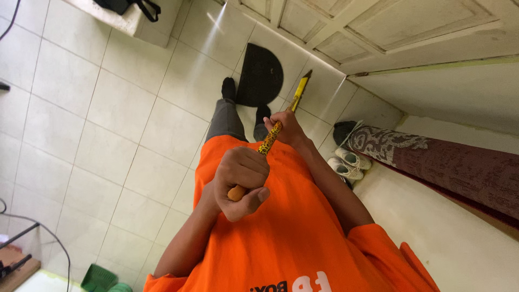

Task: The person sweeps the tiled floor using a broom, moving the broom head across the floor and then lifting a small floor mat to sweep under it.

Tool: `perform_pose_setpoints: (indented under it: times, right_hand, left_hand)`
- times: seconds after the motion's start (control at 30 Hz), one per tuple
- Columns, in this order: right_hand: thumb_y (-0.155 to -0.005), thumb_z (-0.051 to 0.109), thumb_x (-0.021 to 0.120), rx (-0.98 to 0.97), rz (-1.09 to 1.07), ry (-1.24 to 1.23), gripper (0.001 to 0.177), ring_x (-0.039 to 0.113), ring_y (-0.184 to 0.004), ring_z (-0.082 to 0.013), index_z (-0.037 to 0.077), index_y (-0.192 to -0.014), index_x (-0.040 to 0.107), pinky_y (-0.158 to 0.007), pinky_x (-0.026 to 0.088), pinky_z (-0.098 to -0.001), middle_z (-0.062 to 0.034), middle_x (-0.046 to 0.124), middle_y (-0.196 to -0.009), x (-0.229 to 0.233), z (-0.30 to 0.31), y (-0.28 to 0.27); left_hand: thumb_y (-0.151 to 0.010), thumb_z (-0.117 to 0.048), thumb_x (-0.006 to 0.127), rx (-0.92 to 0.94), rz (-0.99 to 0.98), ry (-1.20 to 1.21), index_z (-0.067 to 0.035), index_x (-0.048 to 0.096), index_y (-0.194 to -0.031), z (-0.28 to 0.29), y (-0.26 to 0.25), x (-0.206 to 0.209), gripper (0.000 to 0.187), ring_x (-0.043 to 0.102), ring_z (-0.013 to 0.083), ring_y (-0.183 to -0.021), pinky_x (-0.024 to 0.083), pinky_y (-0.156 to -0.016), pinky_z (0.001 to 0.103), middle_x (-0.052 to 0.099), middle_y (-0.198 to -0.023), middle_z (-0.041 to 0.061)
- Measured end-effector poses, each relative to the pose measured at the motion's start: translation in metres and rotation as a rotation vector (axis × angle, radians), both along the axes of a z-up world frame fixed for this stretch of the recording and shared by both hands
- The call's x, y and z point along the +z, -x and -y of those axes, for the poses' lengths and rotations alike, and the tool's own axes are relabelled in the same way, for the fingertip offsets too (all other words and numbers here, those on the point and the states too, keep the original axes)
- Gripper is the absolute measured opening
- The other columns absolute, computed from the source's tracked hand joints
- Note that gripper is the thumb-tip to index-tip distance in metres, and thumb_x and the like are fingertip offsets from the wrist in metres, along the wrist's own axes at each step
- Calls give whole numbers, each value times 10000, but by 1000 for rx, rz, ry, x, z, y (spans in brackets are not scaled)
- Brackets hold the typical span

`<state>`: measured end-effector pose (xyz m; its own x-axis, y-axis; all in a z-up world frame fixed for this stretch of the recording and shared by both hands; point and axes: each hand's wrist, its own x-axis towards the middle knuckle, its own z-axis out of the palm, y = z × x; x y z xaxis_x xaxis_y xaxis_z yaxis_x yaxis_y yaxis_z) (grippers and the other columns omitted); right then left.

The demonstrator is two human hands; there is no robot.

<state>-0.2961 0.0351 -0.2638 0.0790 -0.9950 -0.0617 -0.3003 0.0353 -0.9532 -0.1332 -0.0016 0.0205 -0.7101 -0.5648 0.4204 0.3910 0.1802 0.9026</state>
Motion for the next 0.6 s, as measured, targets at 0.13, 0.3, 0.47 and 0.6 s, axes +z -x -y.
perform_pose_setpoints:
  times: [0.13, 0.3, 0.47, 0.6]
  right_hand:
    - [-911, 95, 723, -17, -3, 68, 487, 336, -395, -202, 16, -538, 421, -433, 304, -368, -107, 409, -461, 6, 4, -8]
    - [-935, 99, 701, 1, -57, 131, 493, 387, -392, -221, 10, -536, 427, -454, 324, -386, -117, 437, -463, 12, 17, -23]
    - [-960, 105, 674, 147, -47, 227, 421, 513, -474, -302, 28, -592, 484, -527, 419, -414, -136, 496, -536, 40, 43, -45]
    - [-756, 141, 774, 231, -39, 273, 265, 610, -553, -354, 34, -646, 558, -511, 469, -425, -148, 581, -583, 65, 70, -73]
  left_hand:
    - [-764, 26, 561, 28, 10, 14, -66, 314, -571, 2, -7, 5, 327, 354, 245, -440, 278, -491, 386, 332, -527, 65]
    - [-768, -45, 636, 107, 60, 29, -87, 423, -622, 7, -23, 18, 261, 459, 222, -481, 341, -529, 371, 442, -558, 38]
    - [-823, -295, 789, 320, 68, 142, -51, 580, -890, 27, -40, 8, 328, 652, 234, -774, 544, -724, 351, 620, -825, 88]
    - [-787, -457, 858, 505, 228, 123, -44, 605, -1074, 42, -61, -29, 563, 656, 233, -1068, 542, -916, 349, 649, -1113, 106]
